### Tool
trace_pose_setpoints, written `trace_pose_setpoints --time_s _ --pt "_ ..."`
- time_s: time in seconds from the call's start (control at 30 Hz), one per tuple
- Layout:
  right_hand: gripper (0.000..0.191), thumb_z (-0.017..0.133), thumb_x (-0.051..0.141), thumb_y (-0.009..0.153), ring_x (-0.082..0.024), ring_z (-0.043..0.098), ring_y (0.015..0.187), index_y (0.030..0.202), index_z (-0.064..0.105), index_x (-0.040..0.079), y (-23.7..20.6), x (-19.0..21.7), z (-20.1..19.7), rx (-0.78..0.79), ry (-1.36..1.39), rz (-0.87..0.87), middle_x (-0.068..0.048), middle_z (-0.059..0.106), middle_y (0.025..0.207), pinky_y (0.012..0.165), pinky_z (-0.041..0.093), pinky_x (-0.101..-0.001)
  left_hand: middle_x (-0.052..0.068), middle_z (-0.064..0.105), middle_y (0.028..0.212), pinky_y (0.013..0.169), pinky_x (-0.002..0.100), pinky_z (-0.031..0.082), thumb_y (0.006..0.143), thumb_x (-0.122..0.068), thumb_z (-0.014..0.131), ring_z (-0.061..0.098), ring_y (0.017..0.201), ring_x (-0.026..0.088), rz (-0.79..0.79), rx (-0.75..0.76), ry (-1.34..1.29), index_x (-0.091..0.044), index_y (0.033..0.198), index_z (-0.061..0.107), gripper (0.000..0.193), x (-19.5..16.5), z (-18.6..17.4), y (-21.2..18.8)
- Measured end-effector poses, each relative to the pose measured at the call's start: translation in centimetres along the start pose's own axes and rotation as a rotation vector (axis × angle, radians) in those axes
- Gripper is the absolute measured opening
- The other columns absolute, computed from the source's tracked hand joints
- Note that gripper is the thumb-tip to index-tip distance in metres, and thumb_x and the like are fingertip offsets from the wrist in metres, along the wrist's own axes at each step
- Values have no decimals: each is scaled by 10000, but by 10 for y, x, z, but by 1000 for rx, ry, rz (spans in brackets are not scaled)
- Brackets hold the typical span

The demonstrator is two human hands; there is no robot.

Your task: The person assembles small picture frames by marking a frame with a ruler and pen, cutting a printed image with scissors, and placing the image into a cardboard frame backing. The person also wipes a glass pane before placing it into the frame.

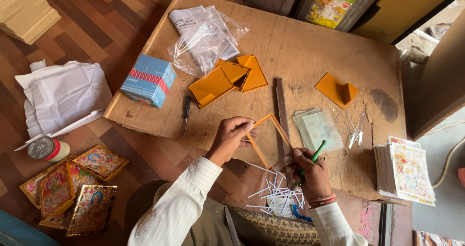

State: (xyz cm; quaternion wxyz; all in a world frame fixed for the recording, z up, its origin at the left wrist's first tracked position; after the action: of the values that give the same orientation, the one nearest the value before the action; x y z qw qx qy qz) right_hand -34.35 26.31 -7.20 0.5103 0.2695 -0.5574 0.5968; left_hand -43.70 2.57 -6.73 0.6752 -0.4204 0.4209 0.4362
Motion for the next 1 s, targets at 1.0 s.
trace_pose_setpoints --time_s 1.0 --pt "266 748 177 932 -138 637 560 1023 739 -73 10 14 -4 -210 -254 -179 -138 737 781 436 386 -231 152 778 1009 654 351 660 889 -72 711 782 846 208 41 65 26 26 1202 676 330 -5 15 9"
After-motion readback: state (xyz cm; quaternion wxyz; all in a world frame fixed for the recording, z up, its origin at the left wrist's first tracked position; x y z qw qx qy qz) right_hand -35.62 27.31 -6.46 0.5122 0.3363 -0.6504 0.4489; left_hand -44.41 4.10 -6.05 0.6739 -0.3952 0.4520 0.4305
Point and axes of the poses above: each hand's wrist, its own y-axis towards the middle knuckle, its own z-axis out of the palm, x = y × z, the point moved 9 cm from there along y, towards the middle knuckle
